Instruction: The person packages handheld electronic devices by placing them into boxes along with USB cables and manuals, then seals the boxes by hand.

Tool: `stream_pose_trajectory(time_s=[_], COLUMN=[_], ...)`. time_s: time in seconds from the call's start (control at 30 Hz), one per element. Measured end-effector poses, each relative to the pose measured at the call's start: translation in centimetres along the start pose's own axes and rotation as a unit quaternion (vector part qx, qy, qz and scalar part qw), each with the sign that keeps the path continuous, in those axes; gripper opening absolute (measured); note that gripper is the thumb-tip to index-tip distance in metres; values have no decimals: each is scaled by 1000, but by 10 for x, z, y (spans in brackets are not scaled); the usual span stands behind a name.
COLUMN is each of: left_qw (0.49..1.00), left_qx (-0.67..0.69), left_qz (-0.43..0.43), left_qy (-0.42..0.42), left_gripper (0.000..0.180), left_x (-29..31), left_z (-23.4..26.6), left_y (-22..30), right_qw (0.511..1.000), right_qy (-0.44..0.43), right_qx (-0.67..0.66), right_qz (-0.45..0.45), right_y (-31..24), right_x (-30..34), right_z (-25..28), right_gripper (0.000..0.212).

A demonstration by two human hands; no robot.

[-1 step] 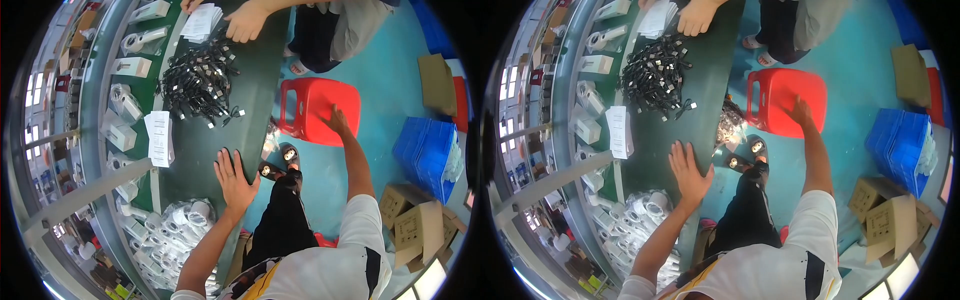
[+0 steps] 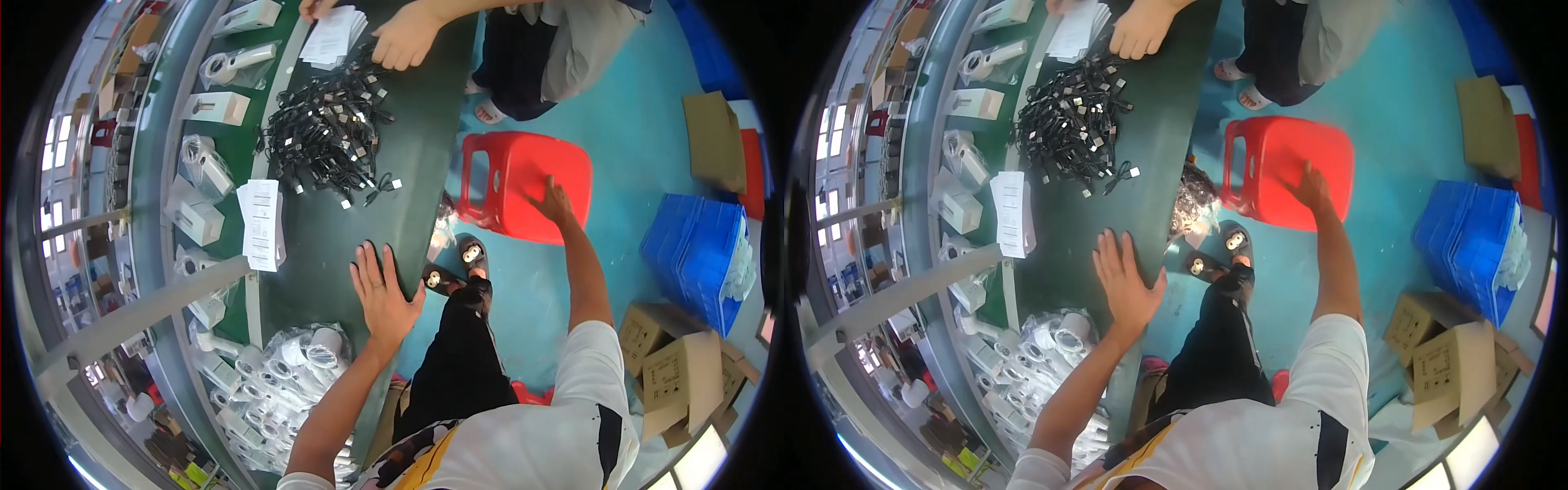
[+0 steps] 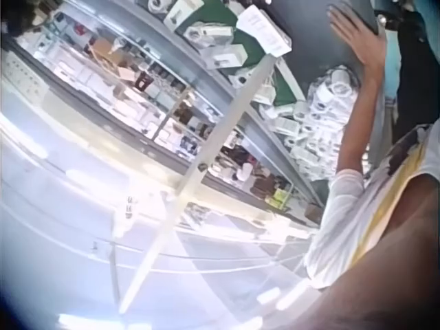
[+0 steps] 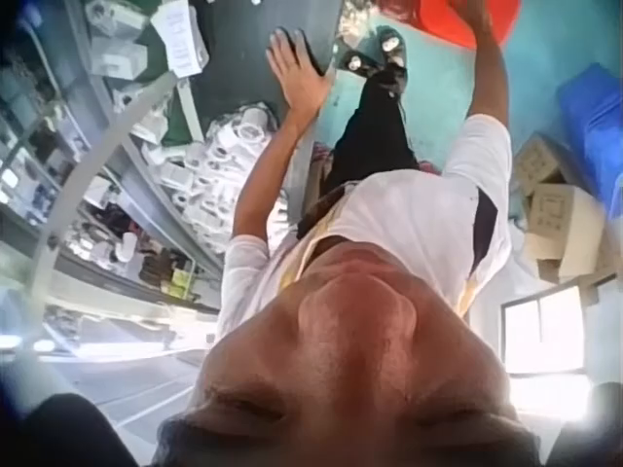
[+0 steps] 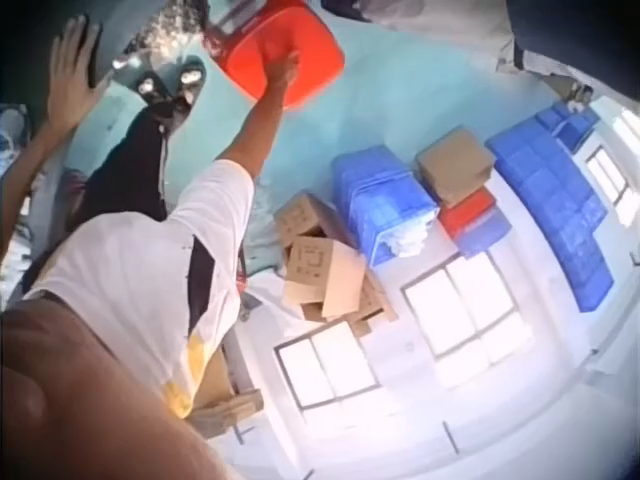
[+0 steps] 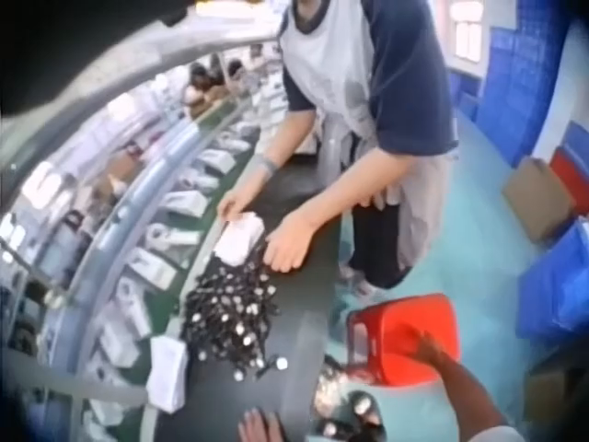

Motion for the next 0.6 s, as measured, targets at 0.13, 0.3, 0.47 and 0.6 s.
stream_pose_trajectory(time_s=[0.13,0.3,0.47,0.6], left_qw=[1000,1000,1000,1000], left_qx=[5,6,-8,-20], left_qz=[-11,-16,-9,-18], left_qy=[5,15,2,6], left_gripper=[81,82,83,81], left_x=[-9,-9,-11,-10], left_z=[0,4,2,-1], left_y=[-1,-4,-2,-3], right_qw=[999,999,996,995], right_qy=[18,-5,-18,5], right_qx=[26,-5,-11,-42], right_qz=[6,-40,-91,-91], right_y=[34,57,58,56], right_x=[22,53,60,57], right_z=[-11,-37,-40,-49], right_gripper=[100,95,86,87])
Point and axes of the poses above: each hand's wrist, its own x-axis away from the middle knuckle, its own z-axis out of the back of the hand, y = z × x, the point moved 5 cm from there along -x, towards the middle knuckle, and after that the axes turned 12 degrees about z, right-handed, at the moved point
